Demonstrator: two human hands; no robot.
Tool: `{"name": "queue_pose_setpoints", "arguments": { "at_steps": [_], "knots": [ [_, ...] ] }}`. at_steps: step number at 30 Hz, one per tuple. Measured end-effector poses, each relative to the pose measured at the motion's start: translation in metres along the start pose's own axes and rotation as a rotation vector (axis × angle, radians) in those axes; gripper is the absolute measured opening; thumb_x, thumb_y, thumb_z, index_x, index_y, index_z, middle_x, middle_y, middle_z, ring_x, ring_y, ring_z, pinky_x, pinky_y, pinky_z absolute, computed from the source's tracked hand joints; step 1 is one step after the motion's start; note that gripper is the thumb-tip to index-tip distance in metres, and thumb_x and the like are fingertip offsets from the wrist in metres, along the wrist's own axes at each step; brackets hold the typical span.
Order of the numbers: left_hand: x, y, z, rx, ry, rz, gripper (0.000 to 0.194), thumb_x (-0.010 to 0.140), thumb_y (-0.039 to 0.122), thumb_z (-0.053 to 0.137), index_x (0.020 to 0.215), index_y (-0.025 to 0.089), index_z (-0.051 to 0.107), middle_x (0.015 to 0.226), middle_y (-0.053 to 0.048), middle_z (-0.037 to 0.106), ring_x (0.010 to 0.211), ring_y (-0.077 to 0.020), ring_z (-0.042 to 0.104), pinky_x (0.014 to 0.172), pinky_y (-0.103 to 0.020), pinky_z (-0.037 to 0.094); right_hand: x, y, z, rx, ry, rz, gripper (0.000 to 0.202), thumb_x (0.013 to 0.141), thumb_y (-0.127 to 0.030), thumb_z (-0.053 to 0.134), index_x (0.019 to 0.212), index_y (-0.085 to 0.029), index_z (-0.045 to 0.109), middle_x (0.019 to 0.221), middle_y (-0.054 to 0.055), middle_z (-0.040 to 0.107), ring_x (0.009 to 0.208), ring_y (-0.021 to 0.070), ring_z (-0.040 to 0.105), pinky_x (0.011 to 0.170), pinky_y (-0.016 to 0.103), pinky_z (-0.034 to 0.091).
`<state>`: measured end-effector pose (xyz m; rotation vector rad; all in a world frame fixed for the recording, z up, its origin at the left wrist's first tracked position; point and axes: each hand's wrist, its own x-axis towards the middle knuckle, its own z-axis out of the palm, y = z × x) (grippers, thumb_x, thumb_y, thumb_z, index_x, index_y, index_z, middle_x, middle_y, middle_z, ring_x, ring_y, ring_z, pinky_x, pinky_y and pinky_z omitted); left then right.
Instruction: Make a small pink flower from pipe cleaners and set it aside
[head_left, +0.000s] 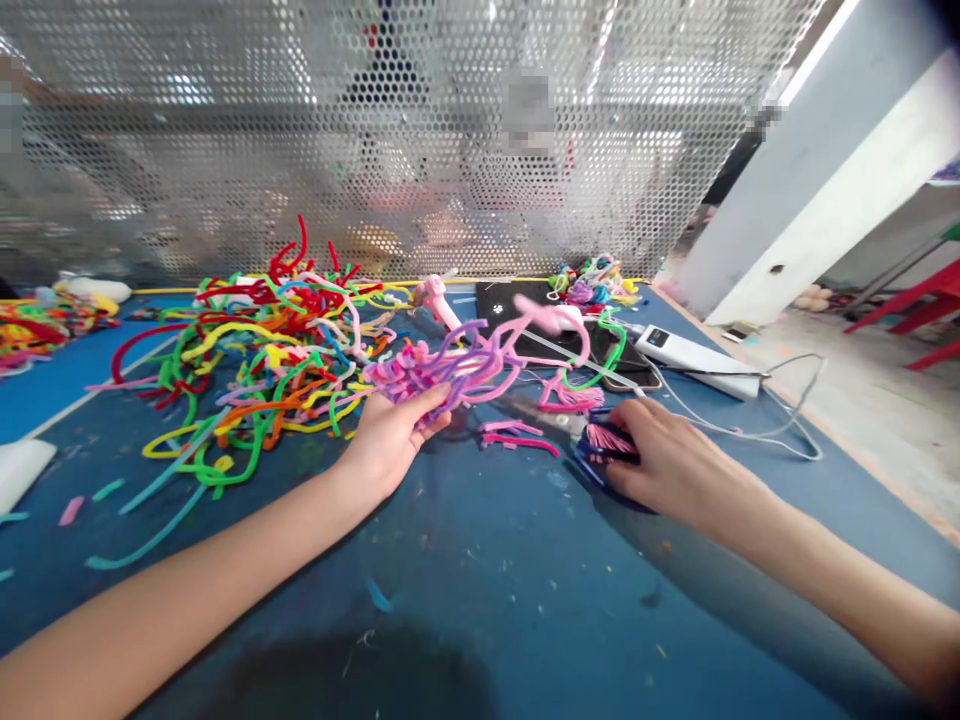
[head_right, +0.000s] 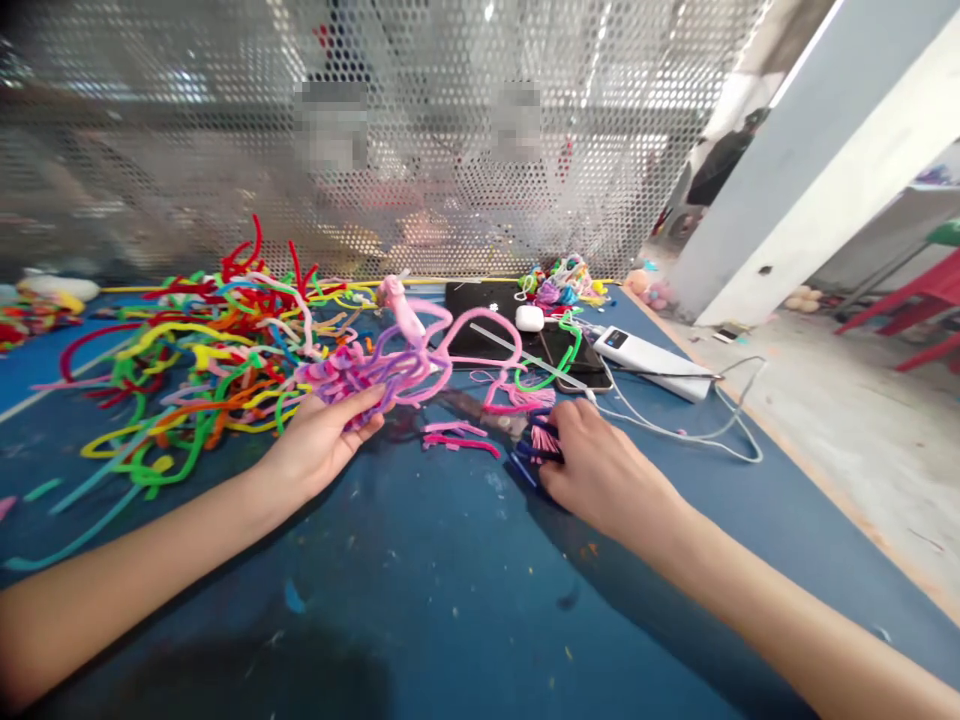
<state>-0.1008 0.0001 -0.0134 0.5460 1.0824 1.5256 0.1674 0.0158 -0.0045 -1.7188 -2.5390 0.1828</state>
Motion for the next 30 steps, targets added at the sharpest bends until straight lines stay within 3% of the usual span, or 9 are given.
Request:
{"name": "queue_pose_setpoints", "arguments": {
  "at_steps": [4, 8, 13, 15, 19, 24, 30],
  "knots": [
    [-0.002, 0.01, 0.004, -0.079, 0.007, 0.068, 0.017, 0.058, 0.01, 0.08, 0.069, 0.015, 0.07, 0.068, 0.002, 0.072, 0.066, -0.011, 0.068, 0.057, -0.017, 0.056, 0.002, 0.014, -0.002, 0.056, 0.193, 0.07, 0.035, 0.079, -0.051, 0.052, 0.09, -0.019, 0.043, 0.091, 0.011, 0.058, 0.083, 0.0284, 0.06, 0.068, 0.036, 0.045],
    [-0.007, 0.02, 0.011, -0.15, -0.067, 0.079, 0.013, 0.059, 0.008, 0.079, 0.068, 0.012, 0.072, 0.071, -0.002, 0.074, 0.071, -0.0136, 0.071, 0.064, -0.018, 0.058, -0.001, 0.009, -0.01, 0.036, 0.163, 0.082, 0.047, 0.075, -0.063, 0.051, 0.092, -0.021, 0.042, 0.101, 0.013, 0.057, 0.092, 0.0335, 0.061, 0.068, 0.038, 0.045],
    [-0.008, 0.023, 0.013, -0.148, -0.038, 0.073, 0.008, 0.058, 0.003, 0.075, 0.058, 0.008, 0.07, 0.061, -0.004, 0.072, 0.061, -0.01, 0.068, 0.059, -0.013, 0.056, 0.0, 0.005, -0.027, -0.117, 0.18, 0.048, 0.053, 0.074, -0.068, 0.05, 0.09, -0.018, 0.048, 0.098, 0.019, 0.058, 0.097, 0.0412, 0.058, 0.073, 0.044, 0.044],
    [-0.009, 0.022, 0.014, -0.154, -0.026, 0.077, 0.009, 0.057, 0.002, 0.075, 0.057, 0.009, 0.069, 0.058, -0.002, 0.071, 0.059, -0.0094, 0.067, 0.058, -0.013, 0.055, -0.001, 0.004, -0.031, -0.01, 0.104, 0.015, 0.053, 0.073, -0.067, 0.053, 0.091, -0.017, 0.05, 0.095, 0.016, 0.059, 0.092, 0.0377, 0.059, 0.073, 0.042, 0.044],
    [-0.013, 0.017, 0.023, -0.162, -0.031, 0.065, 0.008, 0.056, 0.005, 0.076, 0.06, 0.01, 0.071, 0.059, -0.001, 0.071, 0.059, -0.0085, 0.066, 0.057, -0.013, 0.055, -0.01, -0.01, -0.027, 0.408, -0.175, -0.126, 0.047, 0.078, -0.064, 0.051, 0.092, -0.019, 0.053, 0.093, 0.009, 0.061, 0.082, 0.0269, 0.059, 0.07, 0.036, 0.045],
    [-0.02, 0.01, 0.041, -0.157, -0.056, 0.043, 0.009, 0.053, 0.007, 0.076, 0.051, 0.01, 0.068, 0.055, -0.001, 0.069, 0.058, -0.0081, 0.065, 0.058, -0.014, 0.055, -0.008, -0.036, -0.018, 0.766, -0.258, -0.186, 0.048, 0.082, -0.069, 0.042, 0.079, -0.021, 0.046, 0.071, 0.0, 0.049, 0.062, 0.0158, 0.047, 0.057, 0.029, 0.041],
    [-0.022, 0.013, 0.051, -0.117, -0.069, 0.046, 0.01, 0.051, 0.008, 0.076, 0.05, 0.011, 0.067, 0.054, 0.001, 0.068, 0.055, -0.0067, 0.062, 0.057, -0.014, 0.053, 0.003, -0.045, -0.013, 0.982, -0.329, -0.188, 0.053, 0.083, -0.074, 0.03, 0.079, -0.022, 0.039, 0.071, -0.003, 0.039, 0.058, 0.0113, 0.039, 0.056, 0.028, 0.043]
  ]
}}
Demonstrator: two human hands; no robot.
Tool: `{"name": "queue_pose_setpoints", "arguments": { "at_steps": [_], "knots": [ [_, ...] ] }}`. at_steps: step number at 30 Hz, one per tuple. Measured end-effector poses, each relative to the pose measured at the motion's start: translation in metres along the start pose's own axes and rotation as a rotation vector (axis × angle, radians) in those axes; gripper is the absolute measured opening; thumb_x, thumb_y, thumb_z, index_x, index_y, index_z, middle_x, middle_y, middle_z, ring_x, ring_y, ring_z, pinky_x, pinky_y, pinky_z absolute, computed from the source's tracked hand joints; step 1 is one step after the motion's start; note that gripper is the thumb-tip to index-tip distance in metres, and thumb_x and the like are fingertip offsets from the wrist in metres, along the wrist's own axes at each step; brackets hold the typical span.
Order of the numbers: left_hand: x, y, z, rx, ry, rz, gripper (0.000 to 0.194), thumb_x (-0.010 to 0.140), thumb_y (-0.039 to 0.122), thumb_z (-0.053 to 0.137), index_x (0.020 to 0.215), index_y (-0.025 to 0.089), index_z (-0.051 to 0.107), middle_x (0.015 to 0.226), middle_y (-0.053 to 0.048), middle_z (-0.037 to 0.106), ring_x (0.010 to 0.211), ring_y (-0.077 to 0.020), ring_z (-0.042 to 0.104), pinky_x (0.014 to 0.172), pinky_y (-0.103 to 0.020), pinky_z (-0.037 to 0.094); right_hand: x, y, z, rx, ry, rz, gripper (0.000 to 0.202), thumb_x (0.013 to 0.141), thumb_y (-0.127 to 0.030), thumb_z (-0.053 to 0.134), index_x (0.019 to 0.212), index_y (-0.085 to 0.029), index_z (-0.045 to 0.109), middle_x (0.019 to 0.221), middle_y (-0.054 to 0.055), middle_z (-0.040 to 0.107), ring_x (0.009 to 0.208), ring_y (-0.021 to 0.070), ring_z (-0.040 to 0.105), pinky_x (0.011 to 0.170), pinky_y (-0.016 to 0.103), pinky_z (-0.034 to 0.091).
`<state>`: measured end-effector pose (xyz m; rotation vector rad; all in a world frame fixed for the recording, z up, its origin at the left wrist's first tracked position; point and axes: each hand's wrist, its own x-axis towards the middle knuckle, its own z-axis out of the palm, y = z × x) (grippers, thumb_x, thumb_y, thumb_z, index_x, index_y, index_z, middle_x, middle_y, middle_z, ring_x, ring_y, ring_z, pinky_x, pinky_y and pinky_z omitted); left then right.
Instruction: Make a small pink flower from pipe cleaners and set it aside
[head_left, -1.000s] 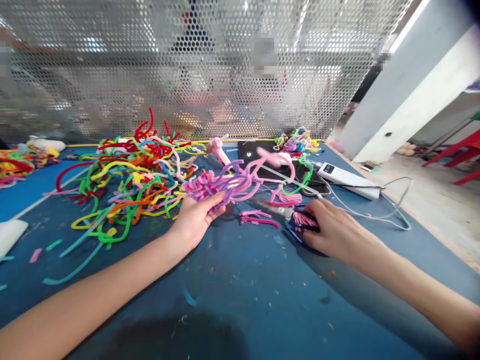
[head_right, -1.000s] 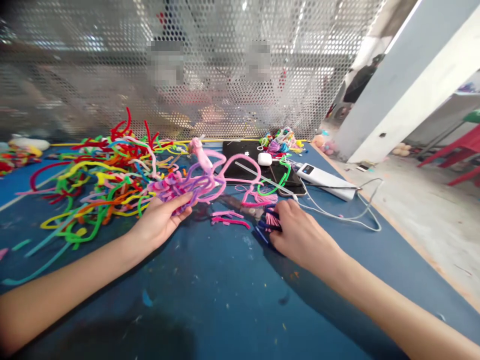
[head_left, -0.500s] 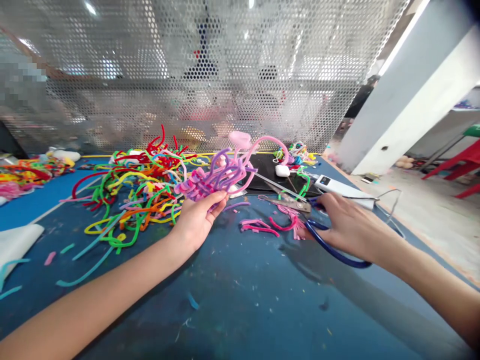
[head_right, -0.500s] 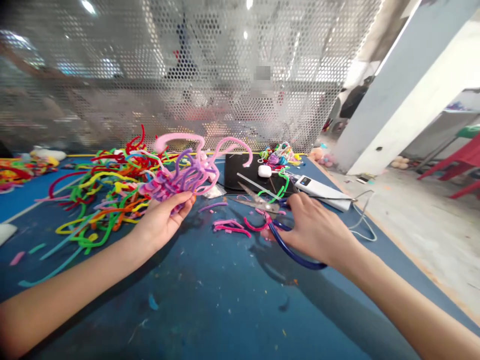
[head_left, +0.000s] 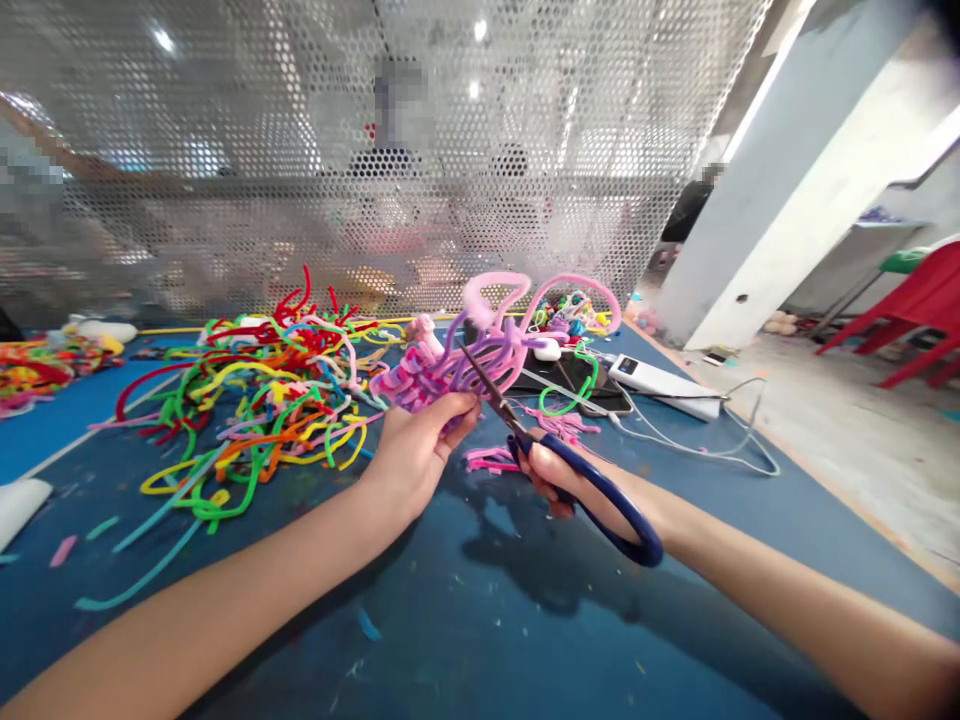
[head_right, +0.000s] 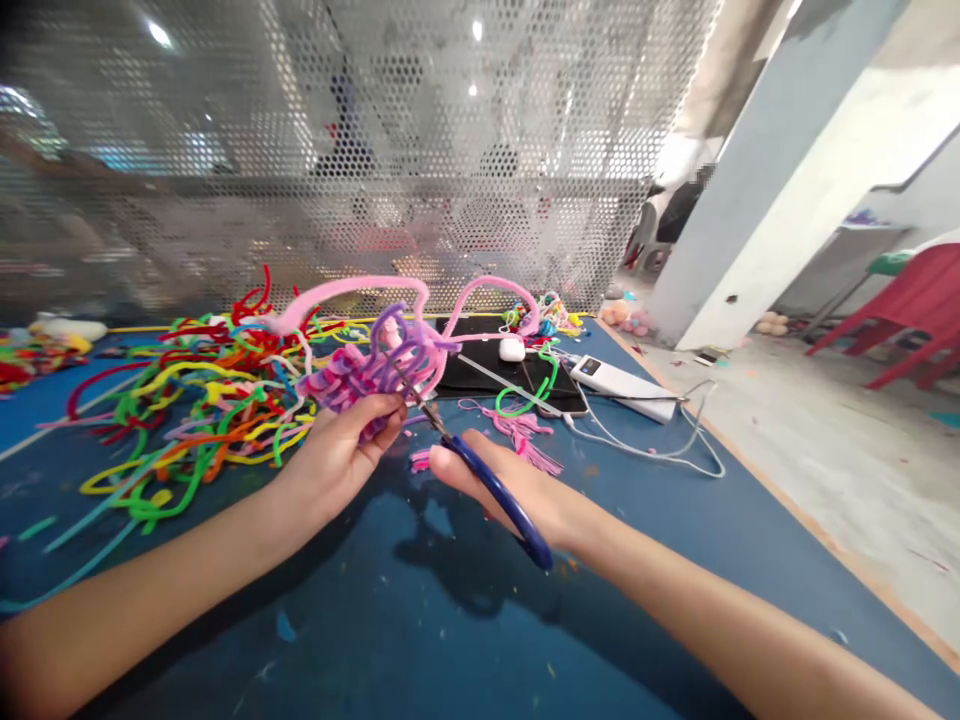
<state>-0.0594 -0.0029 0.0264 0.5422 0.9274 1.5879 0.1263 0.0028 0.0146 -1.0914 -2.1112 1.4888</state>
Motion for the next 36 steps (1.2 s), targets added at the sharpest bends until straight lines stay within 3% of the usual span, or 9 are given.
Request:
{"name": "queue_pose_setpoints", "arguments": {
  "at_steps": [7, 11, 16, 19, 23, 27, 33, 36],
  "knots": [
    [-0.001, 0.004, 0.0, 0.089, -0.028, -0.047, 0.008, 0.051, 0.011, 0.077, 0.051, 0.01, 0.068, 0.051, 0.001, 0.066, 0.051, -0.0062, 0.059, 0.053, -0.014, 0.052, -0.002, -0.01, 0.008, -0.128, 0.11, -0.077, 0.058, 0.083, -0.076, 0.025, 0.069, -0.021, 0.034, 0.06, -0.003, 0.038, 0.05, 0.0095, 0.039, 0.046, 0.024, 0.037],
    [-0.002, 0.006, -0.001, 0.112, -0.024, -0.064, 0.009, 0.051, 0.011, 0.077, 0.051, 0.01, 0.068, 0.051, 0.001, 0.065, 0.051, -0.0065, 0.059, 0.053, -0.014, 0.052, -0.007, -0.011, 0.01, -0.126, 0.086, -0.004, 0.061, 0.081, -0.079, 0.02, 0.068, -0.021, 0.033, 0.055, -0.005, 0.037, 0.044, 0.0092, 0.04, 0.041, 0.023, 0.035],
    [0.0, 0.005, -0.002, 0.16, -0.052, -0.091, 0.008, 0.053, 0.012, 0.077, 0.052, 0.011, 0.068, 0.055, 0.0, 0.067, 0.054, -0.0079, 0.06, 0.058, -0.018, 0.053, -0.009, -0.011, 0.012, -0.168, 0.087, -0.076, 0.058, 0.086, -0.073, 0.019, 0.065, -0.021, 0.033, 0.054, -0.003, 0.04, 0.046, 0.009, 0.038, 0.044, 0.023, 0.031],
    [0.001, 0.004, -0.004, 0.183, -0.107, -0.092, 0.009, 0.055, 0.011, 0.077, 0.061, 0.012, 0.071, 0.064, -0.002, 0.071, 0.061, -0.0115, 0.065, 0.062, -0.022, 0.056, -0.01, -0.011, 0.013, -0.176, 0.119, -0.045, 0.06, 0.084, -0.075, 0.018, 0.063, -0.021, 0.032, 0.053, -0.003, 0.038, 0.046, 0.0093, 0.034, 0.044, 0.024, 0.027],
    [0.001, 0.004, -0.005, 0.165, -0.114, -0.035, 0.017, 0.06, 0.016, 0.079, 0.076, 0.015, 0.072, 0.079, -0.003, 0.075, 0.072, -0.017, 0.069, 0.066, -0.028, 0.057, -0.01, -0.006, 0.014, -0.15, 0.112, -0.048, 0.059, 0.085, -0.074, 0.023, 0.065, -0.02, 0.033, 0.056, -0.003, 0.037, 0.049, 0.0092, 0.032, 0.044, 0.024, 0.027],
    [-0.001, 0.002, -0.004, 0.184, -0.069, 0.041, 0.021, 0.058, 0.016, 0.081, 0.075, 0.013, 0.071, 0.073, -0.004, 0.074, 0.068, -0.0197, 0.069, 0.061, -0.029, 0.056, -0.011, 0.0, 0.014, -0.057, 0.053, -0.062, 0.053, 0.085, -0.071, 0.032, 0.075, -0.02, 0.039, 0.065, -0.003, 0.04, 0.055, 0.01, 0.036, 0.047, 0.022, 0.032],
    [-0.001, -0.004, 0.003, 0.205, -0.081, 0.275, 0.023, 0.062, 0.018, 0.08, 0.082, 0.013, 0.071, 0.089, -0.006, 0.075, 0.083, -0.0216, 0.069, 0.081, -0.034, 0.054, -0.012, 0.0, 0.019, 0.177, 0.003, 0.015, 0.06, 0.081, -0.077, 0.032, 0.086, -0.019, 0.046, 0.074, 0.0, 0.044, 0.061, 0.0116, 0.041, 0.051, 0.024, 0.039],
    [0.0, -0.006, 0.004, 0.232, -0.078, 0.281, 0.027, 0.063, 0.019, 0.08, 0.088, 0.014, 0.071, 0.093, -0.006, 0.075, 0.087, -0.0226, 0.069, 0.082, -0.034, 0.054, -0.01, -0.002, 0.022, 0.262, 0.006, 0.09, 0.067, 0.077, -0.082, 0.026, 0.082, -0.018, 0.048, 0.07, -0.001, 0.043, 0.058, 0.0113, 0.042, 0.051, 0.024, 0.04]
  ]
}}
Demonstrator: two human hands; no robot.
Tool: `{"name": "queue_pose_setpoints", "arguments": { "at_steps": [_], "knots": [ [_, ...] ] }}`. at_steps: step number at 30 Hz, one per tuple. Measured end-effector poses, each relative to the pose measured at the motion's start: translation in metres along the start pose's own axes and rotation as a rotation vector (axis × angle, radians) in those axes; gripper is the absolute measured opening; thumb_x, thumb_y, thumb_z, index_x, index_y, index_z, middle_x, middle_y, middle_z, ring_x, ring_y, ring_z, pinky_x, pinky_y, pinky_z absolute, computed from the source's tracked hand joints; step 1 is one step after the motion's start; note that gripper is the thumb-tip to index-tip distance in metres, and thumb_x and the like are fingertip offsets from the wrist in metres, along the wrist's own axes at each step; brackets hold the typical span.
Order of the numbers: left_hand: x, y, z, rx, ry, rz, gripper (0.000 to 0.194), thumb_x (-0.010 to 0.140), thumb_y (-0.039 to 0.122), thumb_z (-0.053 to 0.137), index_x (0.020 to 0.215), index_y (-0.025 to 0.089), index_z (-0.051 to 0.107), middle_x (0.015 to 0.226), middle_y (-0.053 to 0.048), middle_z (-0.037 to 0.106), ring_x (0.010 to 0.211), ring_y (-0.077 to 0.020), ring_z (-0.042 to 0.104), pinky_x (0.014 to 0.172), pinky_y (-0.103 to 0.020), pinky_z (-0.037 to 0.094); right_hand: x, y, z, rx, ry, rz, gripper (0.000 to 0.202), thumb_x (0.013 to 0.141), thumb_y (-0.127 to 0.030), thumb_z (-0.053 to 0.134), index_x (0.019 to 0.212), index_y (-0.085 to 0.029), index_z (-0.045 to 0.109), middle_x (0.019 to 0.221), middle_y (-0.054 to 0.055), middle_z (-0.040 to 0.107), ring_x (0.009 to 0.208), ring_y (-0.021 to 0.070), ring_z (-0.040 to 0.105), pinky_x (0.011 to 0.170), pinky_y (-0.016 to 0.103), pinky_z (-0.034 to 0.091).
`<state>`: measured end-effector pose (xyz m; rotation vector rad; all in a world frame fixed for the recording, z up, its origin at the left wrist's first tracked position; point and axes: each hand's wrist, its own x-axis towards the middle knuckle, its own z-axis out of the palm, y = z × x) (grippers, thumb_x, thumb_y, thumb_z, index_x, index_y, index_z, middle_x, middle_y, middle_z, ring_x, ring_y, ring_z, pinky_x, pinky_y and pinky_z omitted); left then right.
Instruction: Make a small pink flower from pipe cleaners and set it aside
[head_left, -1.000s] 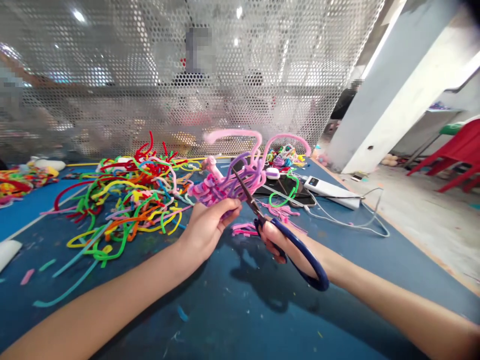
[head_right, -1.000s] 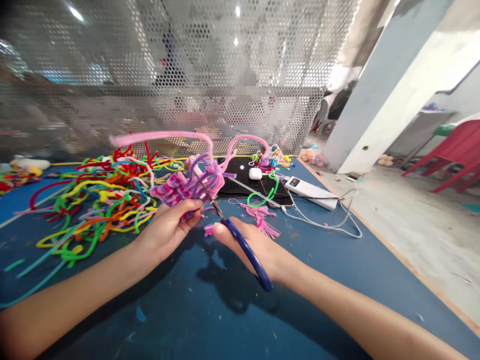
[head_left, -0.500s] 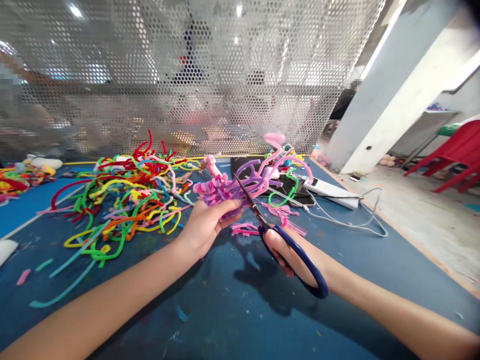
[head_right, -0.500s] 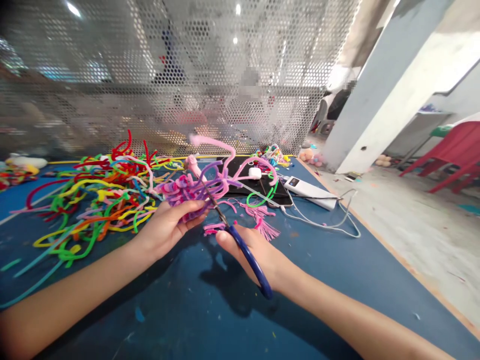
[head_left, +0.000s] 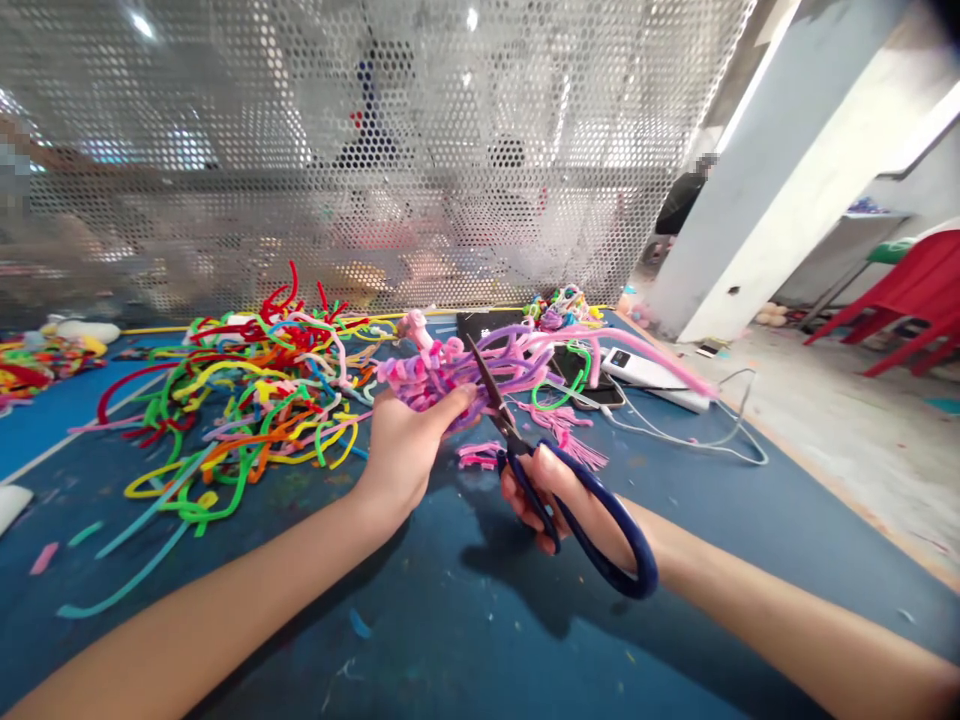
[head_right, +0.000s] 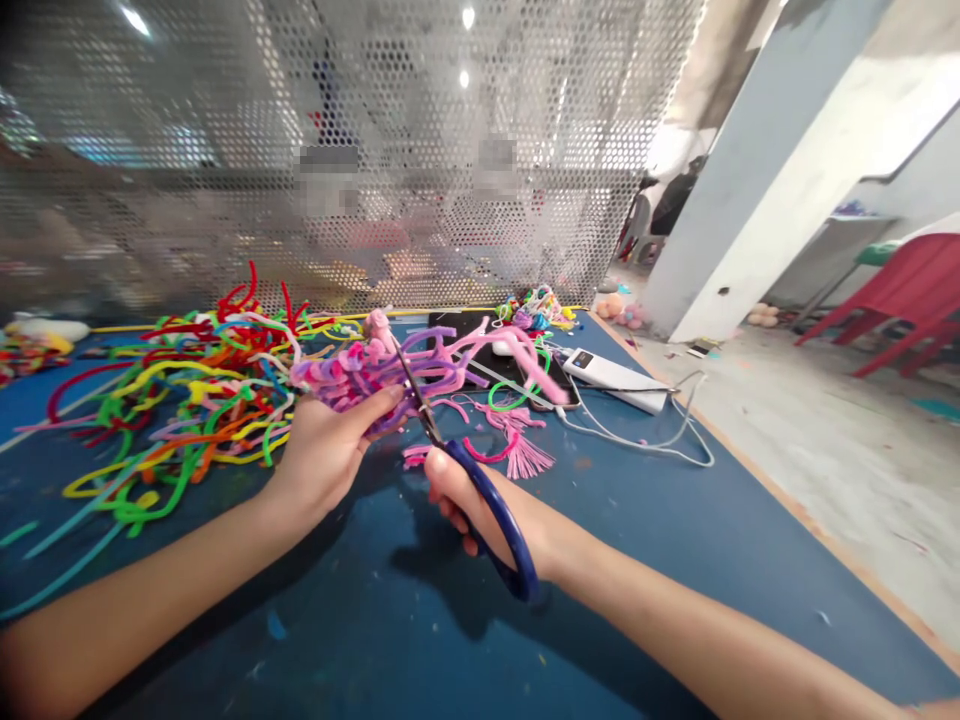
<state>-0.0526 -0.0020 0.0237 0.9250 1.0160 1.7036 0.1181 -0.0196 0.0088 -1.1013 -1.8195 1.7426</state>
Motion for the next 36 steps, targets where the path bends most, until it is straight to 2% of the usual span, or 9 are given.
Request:
{"name": "queue_pose_setpoints", "arguments": {
  "at_steps": [6, 10, 13, 16, 19, 23, 28, 32, 36],
  "knots": [
    [-0.004, -0.002, 0.001, -0.001, 0.023, -0.052, 0.028, 0.06, 0.019, 0.081, 0.086, 0.013, 0.071, 0.087, -0.005, 0.075, 0.079, -0.0218, 0.07, 0.079, -0.035, 0.056, -0.002, -0.003, 0.007, 0.062, 0.036, 0.005, 0.067, 0.076, -0.083, 0.025, 0.068, -0.019, 0.043, 0.058, -0.003, 0.041, 0.046, 0.0085, 0.039, 0.042, 0.022, 0.037],
    [-0.005, 0.0, 0.003, -0.012, 0.029, -0.09, 0.019, 0.059, 0.018, 0.08, 0.075, 0.012, 0.071, 0.084, -0.005, 0.075, 0.078, -0.0207, 0.07, 0.079, -0.033, 0.056, -0.004, -0.006, 0.013, 0.095, 0.111, 0.09, 0.066, 0.075, -0.083, 0.029, 0.064, -0.019, 0.041, 0.053, -0.005, 0.038, 0.037, 0.0061, 0.036, 0.034, 0.019, 0.032],
    [-0.004, 0.0, 0.003, -0.031, 0.029, -0.141, 0.018, 0.058, 0.018, 0.08, 0.073, 0.012, 0.071, 0.075, -0.003, 0.074, 0.07, -0.0187, 0.07, 0.071, -0.031, 0.057, -0.001, -0.001, 0.016, 0.161, 0.118, 0.122, 0.066, 0.077, -0.082, 0.027, 0.063, -0.019, 0.041, 0.05, -0.006, 0.036, 0.034, 0.0054, 0.033, 0.03, 0.018, 0.028],
    [-0.005, 0.0, 0.002, -0.033, 0.002, -0.211, 0.02, 0.057, 0.017, 0.081, 0.074, 0.012, 0.072, 0.072, -0.002, 0.074, 0.065, -0.016, 0.068, 0.064, -0.027, 0.057, 0.004, 0.006, 0.015, 0.205, 0.074, 0.094, 0.063, 0.078, -0.08, 0.03, 0.065, -0.019, 0.043, 0.052, -0.005, 0.038, 0.037, 0.006, 0.035, 0.033, 0.018, 0.033],
    [-0.007, 0.0, 0.001, -0.028, -0.062, -0.255, 0.023, 0.059, 0.018, 0.081, 0.081, 0.013, 0.073, 0.077, -0.003, 0.075, 0.067, -0.0156, 0.068, 0.063, -0.025, 0.057, 0.006, 0.008, 0.012, 0.189, 0.039, 0.056, 0.061, 0.08, -0.078, 0.032, 0.067, -0.019, 0.044, 0.055, -0.004, 0.04, 0.043, 0.0074, 0.038, 0.039, 0.02, 0.038],
    [-0.007, 0.003, -0.001, 0.007, -0.111, -0.278, 0.026, 0.062, 0.02, 0.08, 0.087, 0.014, 0.072, 0.083, -0.004, 0.075, 0.072, -0.0163, 0.069, 0.065, -0.026, 0.058, 0.002, 0.002, 0.011, 0.098, 0.098, 0.046, 0.06, 0.078, -0.078, 0.035, 0.066, -0.02, 0.041, 0.053, -0.005, 0.038, 0.042, 0.0073, 0.037, 0.037, 0.02, 0.033],
    [-0.002, 0.001, 0.0, -0.015, -0.027, -0.244, 0.024, 0.063, 0.027, 0.08, 0.083, 0.018, 0.07, 0.081, -0.001, 0.074, 0.068, -0.0157, 0.069, 0.057, -0.024, 0.056, 0.002, -0.002, 0.015, 0.151, 0.147, 0.119, 0.063, 0.076, -0.081, 0.031, 0.063, -0.02, 0.039, 0.05, -0.005, 0.037, 0.035, 0.0053, 0.033, 0.03, 0.018, 0.028],
    [-0.002, -0.004, 0.003, -0.068, 0.021, -0.203, 0.023, 0.061, 0.021, 0.08, 0.081, 0.016, 0.07, 0.077, -0.001, 0.074, 0.069, -0.0177, 0.07, 0.068, -0.03, 0.057, 0.006, 0.004, 0.017, 0.2, 0.126, 0.144, 0.063, 0.075, -0.081, 0.033, 0.065, -0.02, 0.041, 0.049, -0.006, 0.038, 0.034, 0.0056, 0.034, 0.028, 0.017, 0.029],
    [-0.003, -0.007, 0.004, -0.084, 0.001, -0.189, 0.024, 0.059, 0.017, 0.081, 0.08, 0.013, 0.071, 0.077, -0.002, 0.074, 0.071, -0.0175, 0.069, 0.075, -0.03, 0.056, 0.007, 0.007, 0.017, 0.249, 0.068, 0.123, 0.062, 0.077, -0.079, 0.036, 0.067, -0.019, 0.045, 0.05, -0.005, 0.041, 0.04, 0.0071, 0.04, 0.035, 0.018, 0.038]
  ]
}}
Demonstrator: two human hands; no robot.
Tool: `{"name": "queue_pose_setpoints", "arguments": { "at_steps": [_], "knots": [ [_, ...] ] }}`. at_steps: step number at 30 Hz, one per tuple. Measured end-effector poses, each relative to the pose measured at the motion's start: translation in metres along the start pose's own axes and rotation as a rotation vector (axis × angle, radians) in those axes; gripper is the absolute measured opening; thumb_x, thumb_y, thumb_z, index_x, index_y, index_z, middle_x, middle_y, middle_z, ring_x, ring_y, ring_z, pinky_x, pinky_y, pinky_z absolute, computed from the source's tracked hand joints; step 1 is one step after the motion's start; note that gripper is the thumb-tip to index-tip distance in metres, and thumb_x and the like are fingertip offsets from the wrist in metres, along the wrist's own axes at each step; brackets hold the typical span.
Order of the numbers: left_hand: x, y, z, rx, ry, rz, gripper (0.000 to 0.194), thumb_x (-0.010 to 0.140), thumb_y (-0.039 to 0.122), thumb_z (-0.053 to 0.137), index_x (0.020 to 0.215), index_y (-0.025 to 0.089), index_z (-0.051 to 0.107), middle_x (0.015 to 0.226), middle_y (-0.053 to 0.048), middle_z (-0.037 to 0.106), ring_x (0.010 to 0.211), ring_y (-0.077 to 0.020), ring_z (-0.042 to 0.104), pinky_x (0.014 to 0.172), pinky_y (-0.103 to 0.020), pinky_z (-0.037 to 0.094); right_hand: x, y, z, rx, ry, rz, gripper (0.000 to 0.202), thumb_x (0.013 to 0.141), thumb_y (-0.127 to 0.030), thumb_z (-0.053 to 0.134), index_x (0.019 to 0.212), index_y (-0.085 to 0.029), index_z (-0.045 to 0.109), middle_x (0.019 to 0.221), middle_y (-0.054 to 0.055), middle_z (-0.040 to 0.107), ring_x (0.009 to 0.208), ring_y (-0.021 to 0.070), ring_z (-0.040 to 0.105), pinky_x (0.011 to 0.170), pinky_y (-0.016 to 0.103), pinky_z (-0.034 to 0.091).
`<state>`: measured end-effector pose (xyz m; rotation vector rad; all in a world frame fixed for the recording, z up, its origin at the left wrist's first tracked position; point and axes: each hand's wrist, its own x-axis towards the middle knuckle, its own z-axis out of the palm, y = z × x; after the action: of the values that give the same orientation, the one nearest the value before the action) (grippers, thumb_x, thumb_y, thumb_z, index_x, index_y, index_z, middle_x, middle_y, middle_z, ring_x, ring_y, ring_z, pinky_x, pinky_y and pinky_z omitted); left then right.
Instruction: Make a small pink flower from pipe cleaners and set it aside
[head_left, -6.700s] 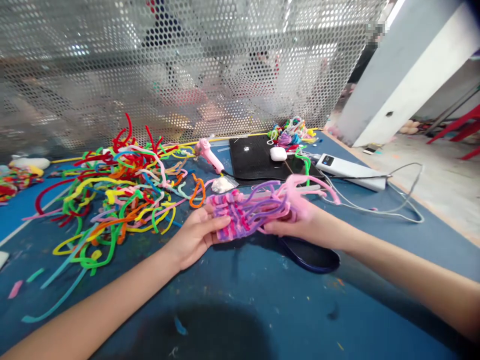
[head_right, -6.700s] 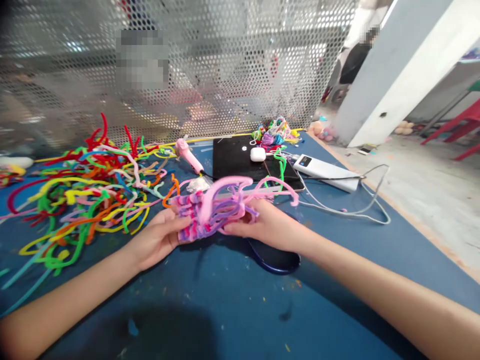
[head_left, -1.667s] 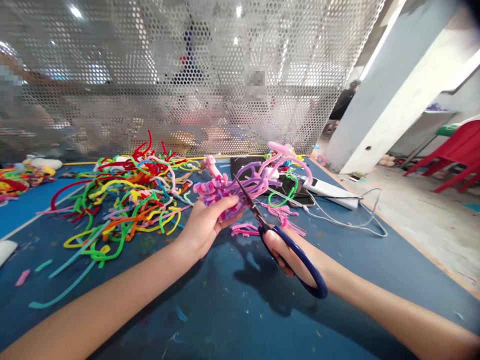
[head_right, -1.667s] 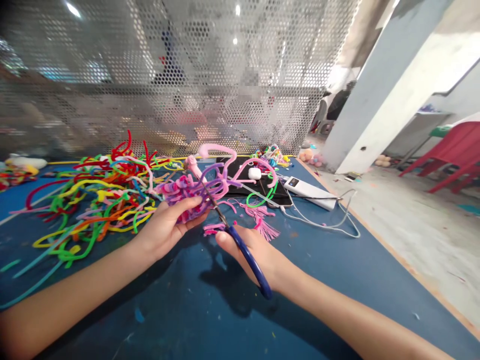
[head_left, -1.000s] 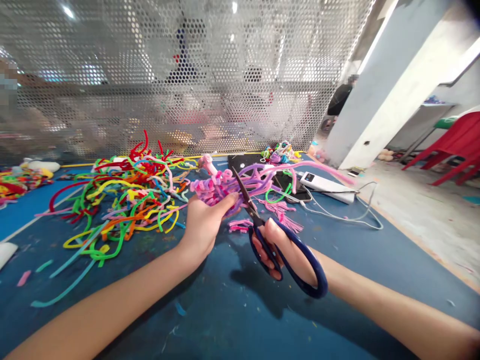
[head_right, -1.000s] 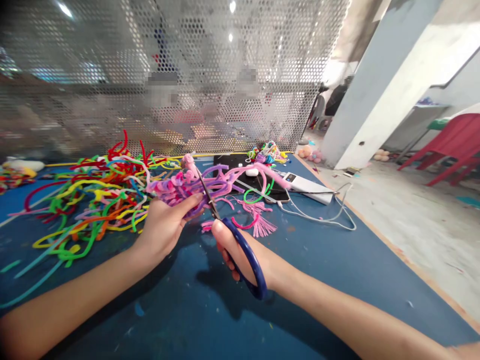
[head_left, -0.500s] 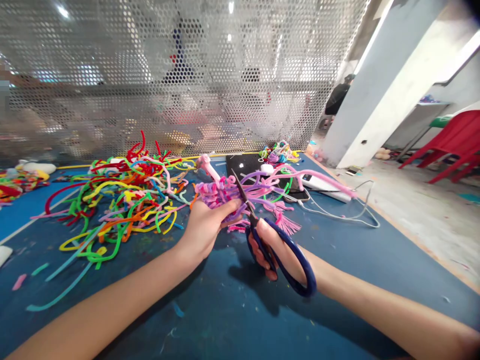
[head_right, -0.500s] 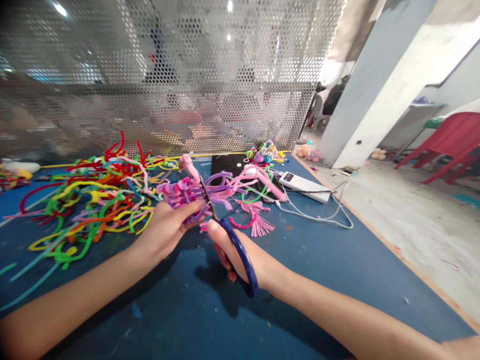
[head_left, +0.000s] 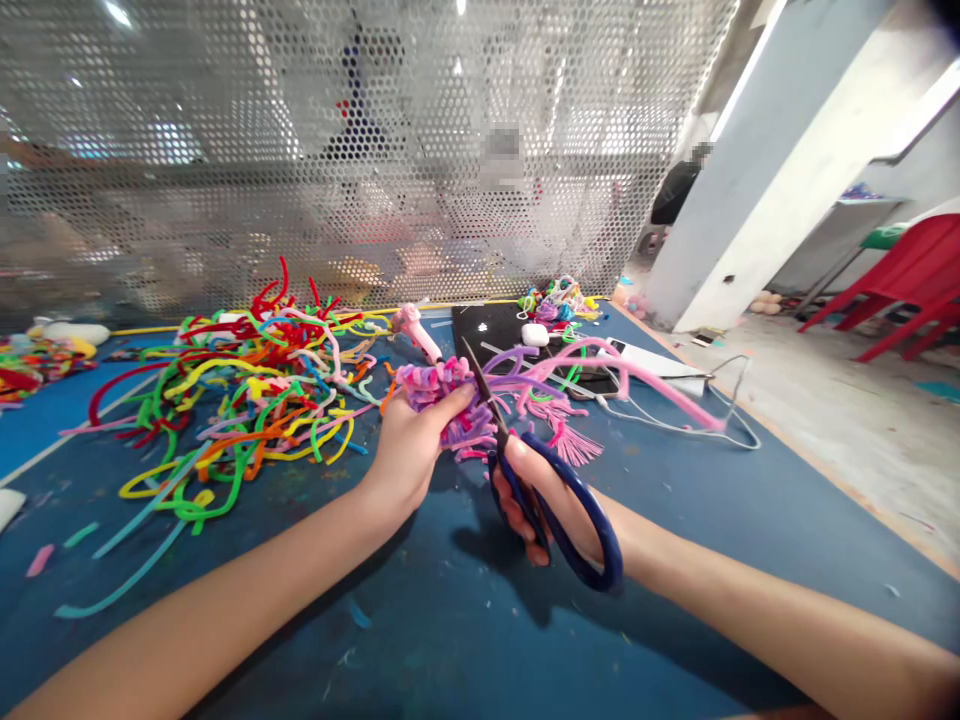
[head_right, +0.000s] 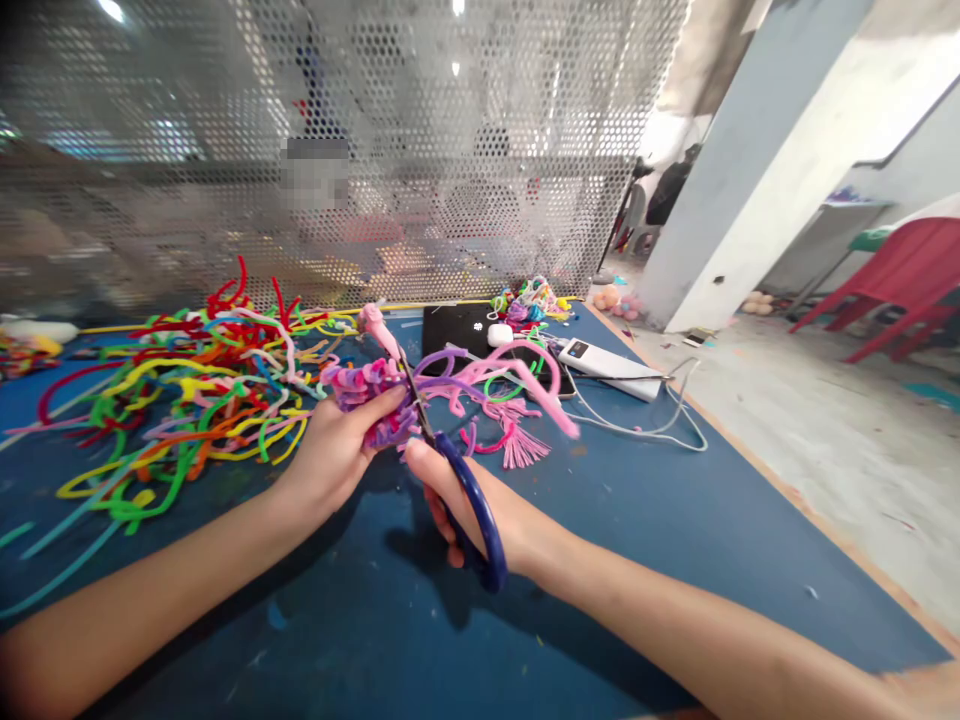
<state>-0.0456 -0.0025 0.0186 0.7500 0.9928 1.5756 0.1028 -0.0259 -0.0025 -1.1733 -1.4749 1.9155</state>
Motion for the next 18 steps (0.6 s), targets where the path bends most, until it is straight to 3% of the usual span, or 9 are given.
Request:
{"name": "queue_pose_setpoints", "arguments": {
  "at_steps": [7, 13, 18],
  "knots": [
    [-0.0008, 0.0036, 0.0014, -0.003, -0.026, -0.037, 0.022, 0.057, 0.017, 0.082, 0.076, 0.013, 0.071, 0.075, -0.002, 0.074, 0.069, -0.0181, 0.07, 0.074, -0.031, 0.056, -0.0056, -0.0093, 0.0013, -0.103, 0.063, -0.015, 0.064, 0.078, -0.08, 0.032, 0.061, -0.019, 0.042, 0.046, -0.005, 0.04, 0.032, 0.006, 0.037, 0.029, 0.018, 0.033],
    [0.0005, 0.0046, 0.0008, -0.032, -0.001, -0.113, 0.019, 0.058, 0.013, 0.08, 0.072, 0.014, 0.068, 0.066, 0.001, 0.071, 0.057, -0.0124, 0.066, 0.054, -0.022, 0.056, -0.0024, -0.0072, 0.0065, 0.025, 0.091, 0.048, 0.066, 0.074, -0.083, 0.03, 0.059, -0.019, 0.038, 0.04, -0.008, 0.035, 0.025, 0.0037, 0.028, 0.023, 0.015, 0.024],
    [-0.0011, 0.0064, -0.0007, 0.005, -0.023, -0.134, 0.019, 0.061, 0.015, 0.079, 0.077, 0.015, 0.067, 0.068, 0.002, 0.07, 0.057, -0.0114, 0.065, 0.048, -0.02, 0.056, -0.0045, -0.0069, 0.0058, 0.05, 0.112, 0.069, 0.065, 0.074, -0.082, 0.035, 0.058, -0.019, 0.038, 0.039, -0.008, 0.033, 0.026, 0.0032, 0.027, 0.024, 0.014, 0.023]
  ]
}}
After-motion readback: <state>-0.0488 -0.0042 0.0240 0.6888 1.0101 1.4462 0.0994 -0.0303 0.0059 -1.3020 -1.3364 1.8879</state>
